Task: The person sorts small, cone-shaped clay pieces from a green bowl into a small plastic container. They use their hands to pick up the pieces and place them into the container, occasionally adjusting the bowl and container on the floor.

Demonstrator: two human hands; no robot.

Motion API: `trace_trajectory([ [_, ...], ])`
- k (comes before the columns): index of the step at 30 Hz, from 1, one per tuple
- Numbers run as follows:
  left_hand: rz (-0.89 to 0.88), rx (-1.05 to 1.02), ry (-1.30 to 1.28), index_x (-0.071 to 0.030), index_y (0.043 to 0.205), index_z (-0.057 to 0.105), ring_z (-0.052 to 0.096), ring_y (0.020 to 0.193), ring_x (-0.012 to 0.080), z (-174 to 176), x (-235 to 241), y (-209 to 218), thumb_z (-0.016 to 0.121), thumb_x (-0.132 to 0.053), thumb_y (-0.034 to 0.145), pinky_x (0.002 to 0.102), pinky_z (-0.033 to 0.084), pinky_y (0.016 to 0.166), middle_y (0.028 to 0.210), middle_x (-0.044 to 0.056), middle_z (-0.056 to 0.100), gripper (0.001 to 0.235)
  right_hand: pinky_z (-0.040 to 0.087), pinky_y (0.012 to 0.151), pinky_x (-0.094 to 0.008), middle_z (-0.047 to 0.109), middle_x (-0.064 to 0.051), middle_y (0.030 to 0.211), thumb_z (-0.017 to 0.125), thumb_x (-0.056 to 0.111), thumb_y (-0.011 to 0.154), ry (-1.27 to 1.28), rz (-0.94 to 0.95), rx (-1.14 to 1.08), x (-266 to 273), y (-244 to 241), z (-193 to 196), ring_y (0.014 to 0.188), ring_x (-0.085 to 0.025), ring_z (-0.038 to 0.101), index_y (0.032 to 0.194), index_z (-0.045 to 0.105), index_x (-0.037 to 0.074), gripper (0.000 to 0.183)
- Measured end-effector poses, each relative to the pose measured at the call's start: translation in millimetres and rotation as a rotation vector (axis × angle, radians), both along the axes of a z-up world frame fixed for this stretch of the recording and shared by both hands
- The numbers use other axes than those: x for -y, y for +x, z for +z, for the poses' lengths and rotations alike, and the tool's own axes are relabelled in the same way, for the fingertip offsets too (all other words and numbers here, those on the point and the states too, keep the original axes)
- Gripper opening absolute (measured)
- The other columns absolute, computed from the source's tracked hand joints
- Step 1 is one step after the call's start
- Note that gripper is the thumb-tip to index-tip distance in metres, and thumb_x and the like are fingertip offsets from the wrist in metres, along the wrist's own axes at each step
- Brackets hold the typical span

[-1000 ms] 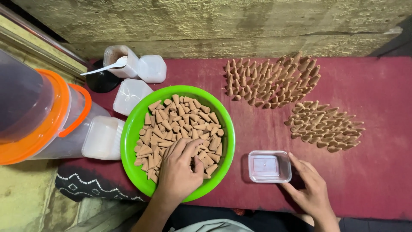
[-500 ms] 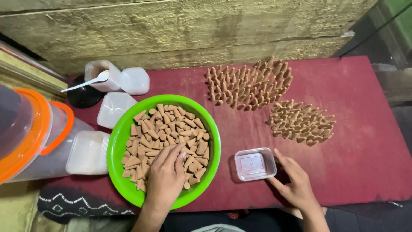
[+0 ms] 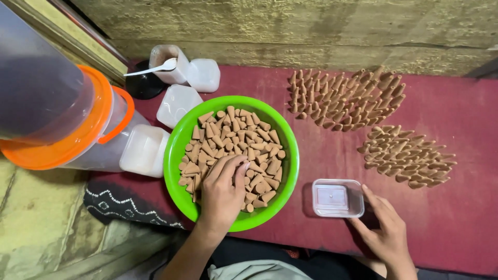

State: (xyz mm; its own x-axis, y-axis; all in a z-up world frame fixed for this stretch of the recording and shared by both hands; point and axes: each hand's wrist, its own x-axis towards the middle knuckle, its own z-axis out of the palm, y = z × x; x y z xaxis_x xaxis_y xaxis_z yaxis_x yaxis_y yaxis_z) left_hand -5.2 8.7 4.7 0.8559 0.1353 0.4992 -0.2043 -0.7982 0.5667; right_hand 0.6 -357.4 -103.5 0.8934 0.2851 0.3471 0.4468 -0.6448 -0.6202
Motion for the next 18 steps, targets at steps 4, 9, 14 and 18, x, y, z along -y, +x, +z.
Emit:
trace_trajectory([
  [4,0.029,0.022,0.031,0.001,0.115,0.073,0.070,0.098,0.0244,-1,-1,-1,0.066,-0.001,0.097,0.035,0.061,0.092,0.106,0.011,0.071,0.020,0.053,0.096,-0.030,0.071,-0.010,0.123,0.083,0.017,0.079,0.020,0.010,0.024,-3,0,1,0.102,-0.019,0.065,0.149,0.055,0.003,0.076],
  [9,-0.004,0.013,0.047,-0.002,0.124,0.069,0.066,0.102,0.0253,2,-1,-2,0.060,0.007,0.096,0.037,0.058,0.091,0.108,0.010,0.069,0.031,0.053,0.099,-0.030,0.070,-0.012,0.129,0.083,0.016,0.079,0.010,0.012,0.050,-2,0,1,0.106,-0.020,0.066,0.149,0.055,0.003,0.076],
  [14,-0.060,-0.061,-0.017,-0.004,0.130,0.065,0.074,0.103,0.0216,22,-7,-5,0.056,0.006,0.098,0.035,0.058,0.095,0.116,0.009,0.075,0.035,0.053,0.098,-0.031,0.071,-0.011,0.126,0.083,0.015,0.080,0.032,0.032,0.044,-1,0,4,0.103,-0.021,0.065,0.149,0.055,0.001,0.076],
  [18,-0.069,-0.044,0.034,0.002,0.121,0.070,0.075,0.104,0.0260,26,-19,1,0.064,0.004,0.096,0.034,0.061,0.099,0.115,0.015,0.075,0.026,0.053,0.101,-0.034,0.070,-0.015,0.131,0.084,0.016,0.079,0.022,0.039,0.083,1,1,-1,0.108,-0.024,0.067,0.145,0.057,-0.001,0.074],
])
